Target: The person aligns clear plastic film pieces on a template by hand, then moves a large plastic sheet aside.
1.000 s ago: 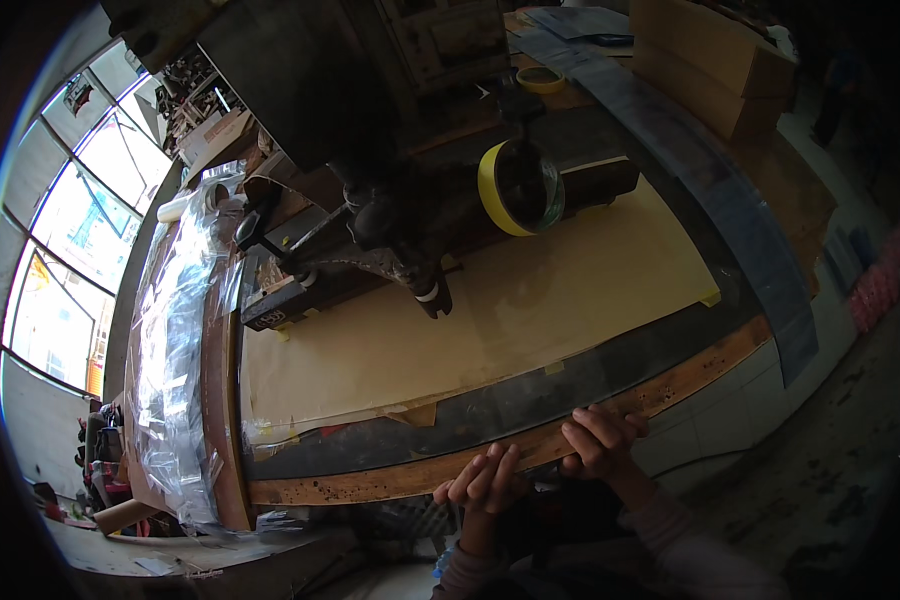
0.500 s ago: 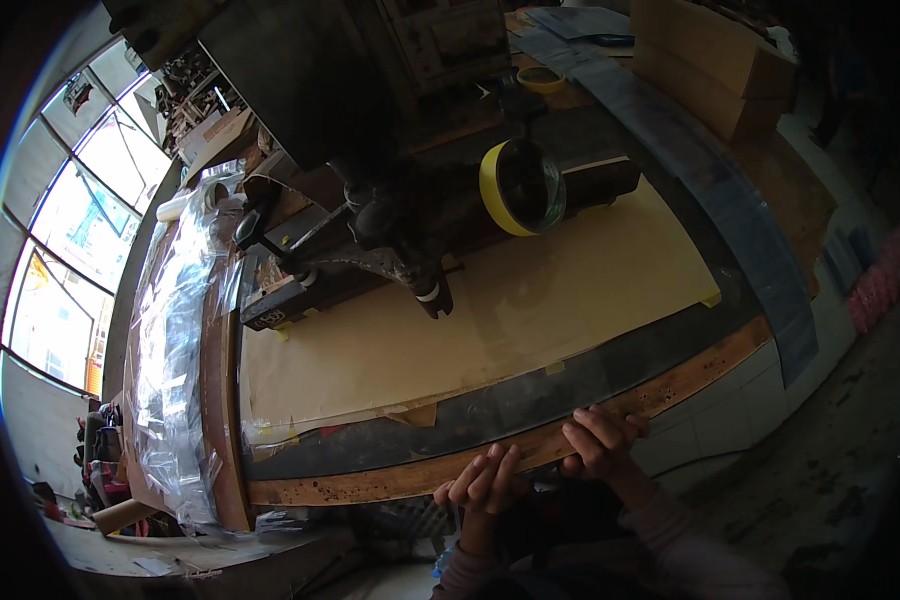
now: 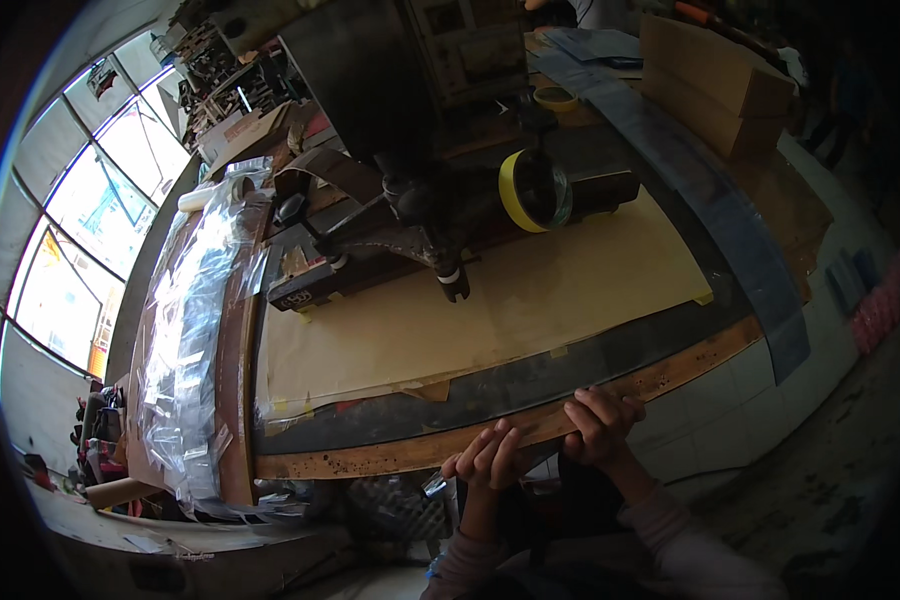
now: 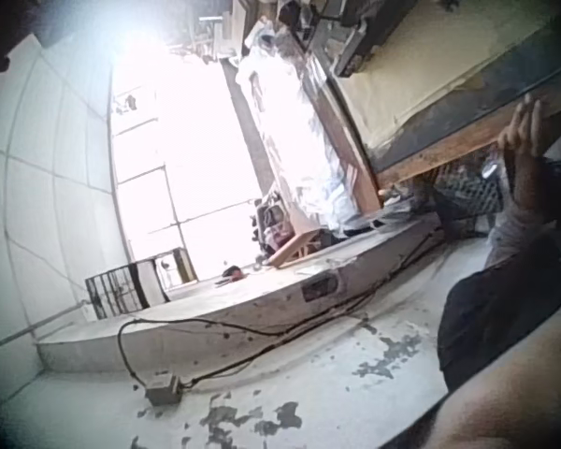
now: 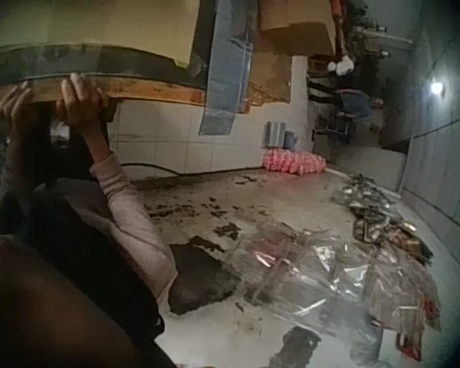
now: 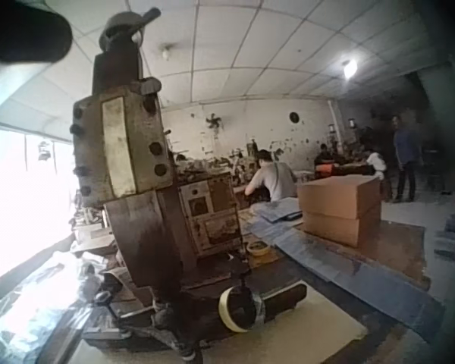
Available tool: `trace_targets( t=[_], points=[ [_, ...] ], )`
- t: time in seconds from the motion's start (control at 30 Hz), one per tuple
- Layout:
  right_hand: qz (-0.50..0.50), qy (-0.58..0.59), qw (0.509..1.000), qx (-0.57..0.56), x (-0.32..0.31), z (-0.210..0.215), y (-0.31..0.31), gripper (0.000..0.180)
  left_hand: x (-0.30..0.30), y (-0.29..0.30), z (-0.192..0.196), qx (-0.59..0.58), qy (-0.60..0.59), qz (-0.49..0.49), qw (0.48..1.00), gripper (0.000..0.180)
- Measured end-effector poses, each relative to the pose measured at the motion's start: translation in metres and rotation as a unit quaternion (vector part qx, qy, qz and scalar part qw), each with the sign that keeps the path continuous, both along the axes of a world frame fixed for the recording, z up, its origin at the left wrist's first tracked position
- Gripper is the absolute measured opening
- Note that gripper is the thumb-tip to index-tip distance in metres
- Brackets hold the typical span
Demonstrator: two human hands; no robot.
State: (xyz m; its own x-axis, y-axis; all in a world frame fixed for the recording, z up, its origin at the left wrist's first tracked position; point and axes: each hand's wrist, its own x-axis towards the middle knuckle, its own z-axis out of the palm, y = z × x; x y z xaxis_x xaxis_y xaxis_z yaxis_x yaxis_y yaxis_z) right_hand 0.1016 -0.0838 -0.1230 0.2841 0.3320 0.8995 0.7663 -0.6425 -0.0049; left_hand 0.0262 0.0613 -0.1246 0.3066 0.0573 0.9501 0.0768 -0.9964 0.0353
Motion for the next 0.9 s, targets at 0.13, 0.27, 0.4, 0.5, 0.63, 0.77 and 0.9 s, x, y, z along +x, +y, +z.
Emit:
trace_targets(
  t=[0.13, 0.27, 0.4, 0.5, 0.63, 0.77, 0.9],
  points=[
    [0.008, 0.019, 1.000, -0.008, -0.001, 0.006, -0.004, 0.043, 0.003, 0.004, -0.004, -0.016, -0.006, -0.040, 0.999, 0.008],
    [0.042, 0.088, 0.995, -0.025, -0.011, 0.017, -0.010, 0.042, 0.002, 0.003, 0.001, -0.031, -0.011, -0.048, 0.998, 0.007],
    [0.056, 0.124, 0.990, -0.041, -0.016, 0.038, -0.015, 0.039, 0.009, -0.002, 0.003, -0.055, -0.039, -0.040, 0.997, 0.007],
    [0.074, 0.147, 0.986, -0.035, -0.018, 0.051, -0.014, 0.036, 0.010, -0.004, 0.002, -0.059, -0.046, -0.032, 0.997, 0.006],
    [0.116, 0.191, 0.975, -0.017, -0.017, 0.067, -0.015, 0.032, 0.013, -0.004, 0.000, -0.049, -0.064, -0.005, 0.997, 0.006],
    [0.141, 0.206, 0.968, 0.028, -0.005, 0.093, -0.019, 0.024, 0.020, -0.006, -0.004, -0.041, -0.072, 0.009, 0.997, 0.014],
    [0.131, 0.179, 0.972, 0.072, 0.010, 0.116, -0.017, 0.019, 0.024, -0.004, -0.006, -0.026, -0.092, 0.029, 0.995, 0.021]
  ],
)
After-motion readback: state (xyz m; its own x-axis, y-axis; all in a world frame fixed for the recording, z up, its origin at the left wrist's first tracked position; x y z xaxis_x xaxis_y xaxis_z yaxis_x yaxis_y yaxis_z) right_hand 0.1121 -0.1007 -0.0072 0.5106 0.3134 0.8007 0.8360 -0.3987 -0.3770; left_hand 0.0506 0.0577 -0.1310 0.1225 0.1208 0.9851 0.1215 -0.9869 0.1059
